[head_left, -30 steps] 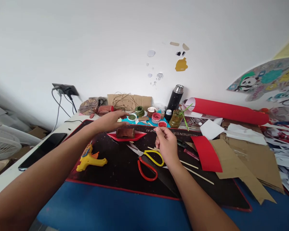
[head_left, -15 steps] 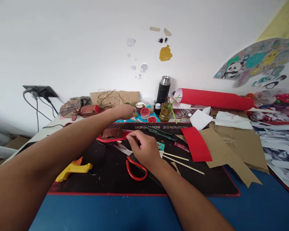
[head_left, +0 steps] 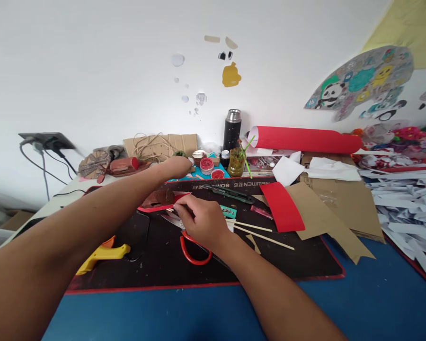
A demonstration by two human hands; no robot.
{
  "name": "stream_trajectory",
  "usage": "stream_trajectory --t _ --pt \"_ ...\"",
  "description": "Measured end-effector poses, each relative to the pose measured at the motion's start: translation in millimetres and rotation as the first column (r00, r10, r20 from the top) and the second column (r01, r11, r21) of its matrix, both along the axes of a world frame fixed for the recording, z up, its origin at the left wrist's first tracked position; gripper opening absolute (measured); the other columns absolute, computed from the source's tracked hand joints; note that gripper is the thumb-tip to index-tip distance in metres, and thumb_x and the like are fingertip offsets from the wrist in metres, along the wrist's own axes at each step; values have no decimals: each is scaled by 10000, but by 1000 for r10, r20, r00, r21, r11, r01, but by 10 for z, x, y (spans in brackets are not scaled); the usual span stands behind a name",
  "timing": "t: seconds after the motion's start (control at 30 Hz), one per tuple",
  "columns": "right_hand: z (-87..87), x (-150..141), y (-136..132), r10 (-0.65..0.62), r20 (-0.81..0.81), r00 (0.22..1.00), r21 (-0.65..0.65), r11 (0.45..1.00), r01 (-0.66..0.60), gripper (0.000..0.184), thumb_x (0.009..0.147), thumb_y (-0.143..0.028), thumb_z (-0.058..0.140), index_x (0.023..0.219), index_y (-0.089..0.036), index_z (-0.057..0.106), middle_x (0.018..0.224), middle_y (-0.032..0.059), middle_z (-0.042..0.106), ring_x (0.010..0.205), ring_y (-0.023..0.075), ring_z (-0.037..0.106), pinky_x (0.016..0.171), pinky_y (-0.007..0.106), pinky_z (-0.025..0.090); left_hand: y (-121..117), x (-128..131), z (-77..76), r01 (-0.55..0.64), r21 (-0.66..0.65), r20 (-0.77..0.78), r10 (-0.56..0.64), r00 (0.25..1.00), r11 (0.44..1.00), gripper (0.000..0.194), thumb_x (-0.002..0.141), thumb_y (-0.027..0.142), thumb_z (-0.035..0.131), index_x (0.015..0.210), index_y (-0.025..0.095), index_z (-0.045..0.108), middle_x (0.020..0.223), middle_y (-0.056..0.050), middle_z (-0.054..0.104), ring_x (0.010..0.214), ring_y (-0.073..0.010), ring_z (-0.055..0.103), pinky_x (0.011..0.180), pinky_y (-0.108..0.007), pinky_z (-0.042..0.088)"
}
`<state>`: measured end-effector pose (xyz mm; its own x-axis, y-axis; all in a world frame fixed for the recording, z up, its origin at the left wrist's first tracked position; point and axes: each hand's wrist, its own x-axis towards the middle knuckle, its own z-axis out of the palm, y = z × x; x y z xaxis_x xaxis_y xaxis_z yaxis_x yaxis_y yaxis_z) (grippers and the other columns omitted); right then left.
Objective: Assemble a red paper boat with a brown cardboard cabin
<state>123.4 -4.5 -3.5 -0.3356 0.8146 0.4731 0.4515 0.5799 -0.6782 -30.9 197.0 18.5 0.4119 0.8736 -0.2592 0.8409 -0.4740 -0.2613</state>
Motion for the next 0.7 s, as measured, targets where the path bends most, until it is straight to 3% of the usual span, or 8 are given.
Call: stream_trajectory --t 0.23,0.33,0.47,0.57,0.7 --pt "-18 -16 2 -1 65 998 12 1000 1 201 1120 -324 600 1026 -228 749 945 17 852 843 189 787 716 288 408 46 -139 87 -51 29 145 46 988 998 306 902 278 582 1019 173 844 1128 -216 832 1024 -366 776 849 -389 551" --pt "-21 -21 -3 -2 76 997 21 1000 0 205 1119 -333 605 1025 -226 751 944 24 853 846 194 790 711 286 403 31 -243 181 -84 -13 222 85 971 996 266 873 314 577 863 205 819 915 -144 834 846 -321 764 743 -361 522" --pt "-27 -28 -9 -1 112 994 26 1000 -2 212 1117 -345 613 1023 -221 756 909 30 847 834 201 793 689 291 384 -52 -369 289 -114 -111 307 143 941 987 284 831 313 537 609 224 691 581 -63 704 608 -242 681 624 -329 471" --pt "-29 -30 -8 2 123 992 30 1000 -6 205 1113 -341 623 1023 -218 761 906 25 849 835 201 798 685 296 380 -96 -428 329 -121 -144 357 165 920 982 286 804 323 542 540 232 601 545 -45 679 572 -222 653 586 -317 444" --pt "-31 -30 -7 9 127 992 30 999 -13 192 1111 -331 630 1029 -221 765 917 18 854 839 194 799 690 295 384 -99 -484 372 -133 -139 392 178 903 981 264 783 354 573 549 233 599 531 -37 672 549 -220 628 567 -318 413"
